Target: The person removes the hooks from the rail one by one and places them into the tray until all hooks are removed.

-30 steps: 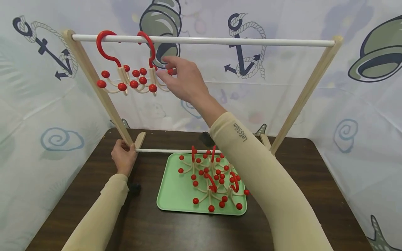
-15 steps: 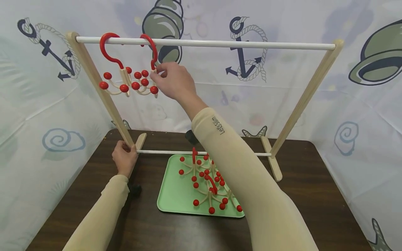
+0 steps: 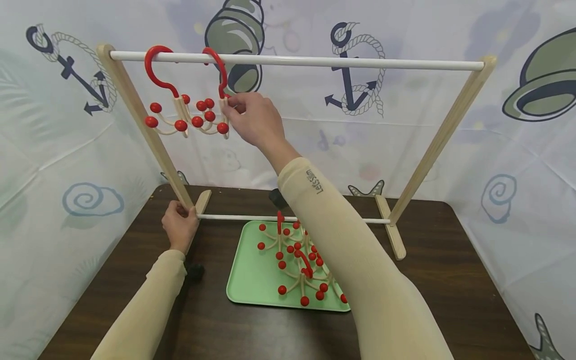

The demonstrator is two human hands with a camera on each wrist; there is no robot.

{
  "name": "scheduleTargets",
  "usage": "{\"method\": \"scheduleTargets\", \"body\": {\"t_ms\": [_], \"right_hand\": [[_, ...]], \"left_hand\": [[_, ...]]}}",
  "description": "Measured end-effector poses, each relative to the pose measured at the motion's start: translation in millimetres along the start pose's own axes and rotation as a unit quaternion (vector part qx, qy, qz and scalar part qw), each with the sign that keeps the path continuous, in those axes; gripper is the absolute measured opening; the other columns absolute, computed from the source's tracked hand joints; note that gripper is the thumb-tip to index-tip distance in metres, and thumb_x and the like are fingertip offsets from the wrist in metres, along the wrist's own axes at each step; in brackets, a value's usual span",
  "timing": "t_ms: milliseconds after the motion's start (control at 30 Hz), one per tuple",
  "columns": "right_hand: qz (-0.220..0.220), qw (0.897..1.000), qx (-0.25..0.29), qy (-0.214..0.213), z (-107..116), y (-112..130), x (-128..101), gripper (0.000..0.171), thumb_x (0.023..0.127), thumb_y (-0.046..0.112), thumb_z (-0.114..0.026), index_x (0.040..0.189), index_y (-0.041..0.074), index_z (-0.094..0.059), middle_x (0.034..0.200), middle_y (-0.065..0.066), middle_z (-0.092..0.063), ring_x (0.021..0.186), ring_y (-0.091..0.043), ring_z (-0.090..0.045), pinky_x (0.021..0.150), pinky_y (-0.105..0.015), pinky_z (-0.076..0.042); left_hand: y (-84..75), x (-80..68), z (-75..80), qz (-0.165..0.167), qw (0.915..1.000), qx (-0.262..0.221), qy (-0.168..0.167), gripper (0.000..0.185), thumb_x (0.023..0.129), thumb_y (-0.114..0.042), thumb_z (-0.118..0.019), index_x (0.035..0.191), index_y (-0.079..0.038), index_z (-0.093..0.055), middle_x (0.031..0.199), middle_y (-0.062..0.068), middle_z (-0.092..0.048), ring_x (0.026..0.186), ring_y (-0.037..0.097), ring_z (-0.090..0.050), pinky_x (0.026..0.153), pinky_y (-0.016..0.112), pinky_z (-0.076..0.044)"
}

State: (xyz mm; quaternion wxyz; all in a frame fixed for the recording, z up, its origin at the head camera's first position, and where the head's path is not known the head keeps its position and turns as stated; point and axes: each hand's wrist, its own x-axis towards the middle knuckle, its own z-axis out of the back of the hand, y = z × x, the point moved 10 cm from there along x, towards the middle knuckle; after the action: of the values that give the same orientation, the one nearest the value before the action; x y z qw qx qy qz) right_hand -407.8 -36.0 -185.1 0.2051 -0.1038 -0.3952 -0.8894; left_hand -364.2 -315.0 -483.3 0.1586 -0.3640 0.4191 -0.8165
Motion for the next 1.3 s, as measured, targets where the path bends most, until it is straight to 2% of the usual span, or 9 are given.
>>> {"method": "scheduleTargets", "body": {"t_ms": [367,867,1100,1300], "right_hand": [[0.014,1.000,0.011,-0.007,-0.2,2.7,-4.2,0.032,0.098,0.031,-0.059,0.122,0.012,-0.067,0.103,0.002,-0.069,0.093,-0.013,-0.058,0.071,-0.027,-0.049],[0.038,0.998,0.014,-0.051,20.5,9.1,-6.9,0.028,0.099,0.029,-0.057,0.120,0.013,-0.067,0.106,0.003,-0.069,0.089,-0.012,-0.059,0.074,-0.025,-0.047],[0.036,0.995,0.057,-0.073,34.1,3.6,-11.6,0.027,0.099,0.026,-0.057,0.121,0.012,-0.063,0.108,0.002,-0.070,0.091,-0.012,-0.057,0.077,-0.024,-0.047],[0.049,0.989,0.094,-0.106,50.6,-8.7,-24.9,0.026,0.099,0.022,-0.058,0.121,0.009,-0.063,0.105,-0.001,-0.071,0.087,-0.011,-0.059,0.079,-0.023,-0.047]], "left_hand": [[2.7,-0.7,-1.7,0.008,0.9999,0.003,0.006,0.018,0.086,-0.008,-0.070,0.099,0.002,-0.062,0.088,0.020,-0.062,0.082,0.036,-0.060,0.084,0.053,-0.042],[7.5,0.8,-1.6,-0.006,0.9999,-0.012,0.002,0.017,0.086,-0.008,-0.070,0.098,0.001,-0.062,0.086,0.019,-0.061,0.081,0.037,-0.059,0.085,0.054,-0.042],[8.7,1.0,-1.7,-0.006,0.9999,-0.013,0.003,0.017,0.086,-0.009,-0.070,0.098,0.000,-0.062,0.086,0.019,-0.061,0.081,0.037,-0.060,0.085,0.054,-0.042],[6.4,2.1,-1.4,-0.013,0.9998,-0.016,0.000,0.017,0.085,-0.009,-0.070,0.097,0.000,-0.062,0.085,0.019,-0.062,0.081,0.037,-0.060,0.084,0.054,-0.042]]}}
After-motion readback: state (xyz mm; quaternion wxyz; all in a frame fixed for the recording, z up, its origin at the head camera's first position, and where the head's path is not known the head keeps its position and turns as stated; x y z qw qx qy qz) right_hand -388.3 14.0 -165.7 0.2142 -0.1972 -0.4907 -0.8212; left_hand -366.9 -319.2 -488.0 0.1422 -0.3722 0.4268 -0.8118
